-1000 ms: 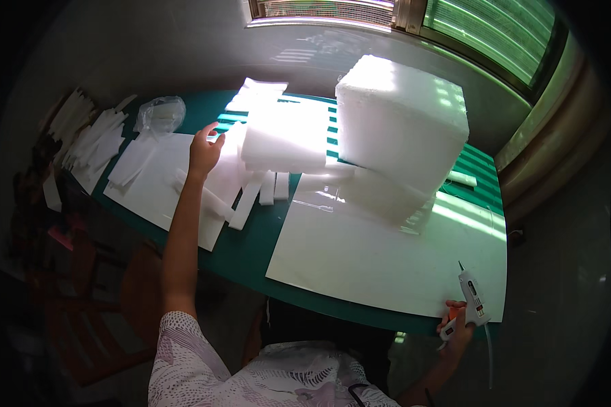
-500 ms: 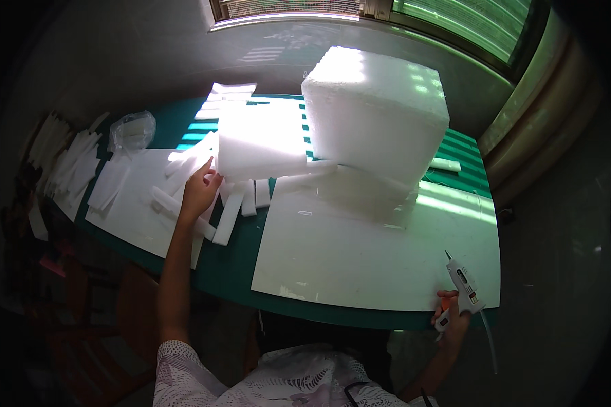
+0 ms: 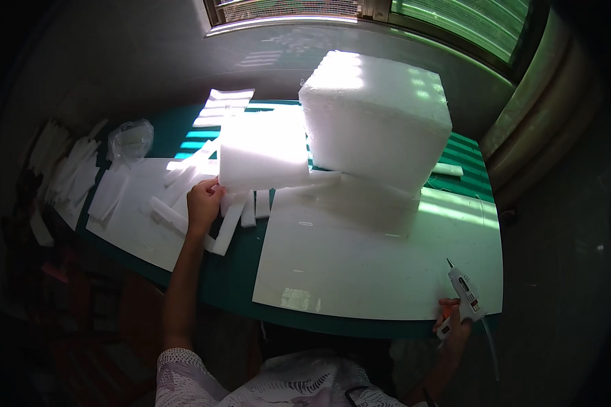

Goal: Using a hot glue gun to assemble various pieces of white foam into a larger structure.

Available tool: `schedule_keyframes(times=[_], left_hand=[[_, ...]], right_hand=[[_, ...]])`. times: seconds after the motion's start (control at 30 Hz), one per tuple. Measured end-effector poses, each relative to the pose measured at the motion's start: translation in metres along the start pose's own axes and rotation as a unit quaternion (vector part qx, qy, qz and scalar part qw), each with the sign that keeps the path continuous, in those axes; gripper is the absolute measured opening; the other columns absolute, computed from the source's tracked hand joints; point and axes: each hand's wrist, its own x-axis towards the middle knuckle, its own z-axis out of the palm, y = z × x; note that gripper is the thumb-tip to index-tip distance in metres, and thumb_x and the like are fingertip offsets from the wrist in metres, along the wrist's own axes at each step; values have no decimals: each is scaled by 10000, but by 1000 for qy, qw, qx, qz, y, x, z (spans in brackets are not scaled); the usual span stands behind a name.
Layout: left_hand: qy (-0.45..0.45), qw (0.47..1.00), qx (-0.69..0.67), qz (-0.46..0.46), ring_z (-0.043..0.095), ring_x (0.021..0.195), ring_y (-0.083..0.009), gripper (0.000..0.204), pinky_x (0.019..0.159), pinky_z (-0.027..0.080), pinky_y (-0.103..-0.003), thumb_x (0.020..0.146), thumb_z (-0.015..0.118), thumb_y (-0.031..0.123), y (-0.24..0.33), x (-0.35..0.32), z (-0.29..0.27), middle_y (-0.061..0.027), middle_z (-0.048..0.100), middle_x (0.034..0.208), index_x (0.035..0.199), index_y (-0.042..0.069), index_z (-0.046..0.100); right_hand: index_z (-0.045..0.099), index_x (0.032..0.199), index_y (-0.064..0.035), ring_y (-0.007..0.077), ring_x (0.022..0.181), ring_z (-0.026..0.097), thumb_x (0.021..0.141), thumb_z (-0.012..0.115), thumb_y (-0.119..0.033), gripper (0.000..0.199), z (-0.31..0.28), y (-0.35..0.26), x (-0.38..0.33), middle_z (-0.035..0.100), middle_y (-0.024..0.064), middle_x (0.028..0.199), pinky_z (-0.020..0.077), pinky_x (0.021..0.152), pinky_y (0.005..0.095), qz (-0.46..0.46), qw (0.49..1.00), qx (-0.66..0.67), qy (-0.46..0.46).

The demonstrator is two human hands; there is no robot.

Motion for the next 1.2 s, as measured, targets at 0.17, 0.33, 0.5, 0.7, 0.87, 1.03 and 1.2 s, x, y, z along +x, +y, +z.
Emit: schedule_keyframes(times=[0.17, 0.33, 0.5, 0.7, 0.87, 1.03, 1.2], left_hand=[[28, 999, 20, -2, 705, 690, -222, 250, 680, 548, -310, 816, 704, 145, 1, -3, -1, -156, 732, 834, 1018, 1, 735], [44, 998, 39, 1, 707, 694, -238, 195, 680, 550, -315, 812, 734, 163, 7, -5, -1, -147, 730, 813, 868, -24, 726], [66, 998, 2, 20, 701, 706, -249, 196, 675, 546, -330, 840, 729, 161, -2, -5, -1, -139, 720, 807, 785, -15, 662], [71, 996, 21, 55, 680, 695, -248, 167, 665, 532, -351, 876, 693, 147, -3, -3, -4, -134, 690, 766, 848, -12, 649], [76, 995, -42, 55, 653, 624, -219, 211, 619, 510, -354, 920, 651, 148, -5, -1, 5, -116, 658, 690, 788, -7, 596], [73, 996, -9, 58, 487, 501, -105, 360, 485, 368, -290, 986, 572, 250, -18, -4, -4, -49, 551, 570, 715, 20, 517], [17, 998, -51, 41, 488, 495, -96, 413, 503, 385, -271, 999, 544, 302, -10, -2, -2, -38, 547, 568, 698, 20, 542]], right_hand=[[574, 1036, 12, 116, 552, 545, 944, 630, -273, 305, 2, -1, 1, 649, 164, 1018, 467, 446, 273, -1, 1000, -2, 4], [567, 1037, 14, 116, 543, 542, 943, 630, -270, 305, 1, 2, 3, 653, 165, 1008, 467, 442, 274, -8, 1000, 8, 1], [562, 1040, 10, 115, 533, 537, 949, 619, -268, 298, 5, 2, 2, 656, 161, 993, 464, 437, 274, -9, 1000, -7, 7], [570, 1018, 4, 113, 531, 536, 952, 611, -272, 287, 8, -1, -4, 657, 155, 986, 461, 432, 274, -19, 999, -20, 19], [596, 998, 2, 99, 541, 539, 942, 624, -270, 279, 4, -16, -4, 654, 114, 927, 451, 434, 261, -23, 998, -57, 18], [657, 988, 9, 75, 659, 588, 891, 686, -194, 227, 17, -67, 19, 655, 36, 787, 482, 534, 253, -74, 960, -266, 50], [620, 908, -26, 351, 766, 640, 775, 763, -175, 245, -2, -86, 67, 621, 149, 849, 505, 661, 416, -294, 805, -514, 35]])
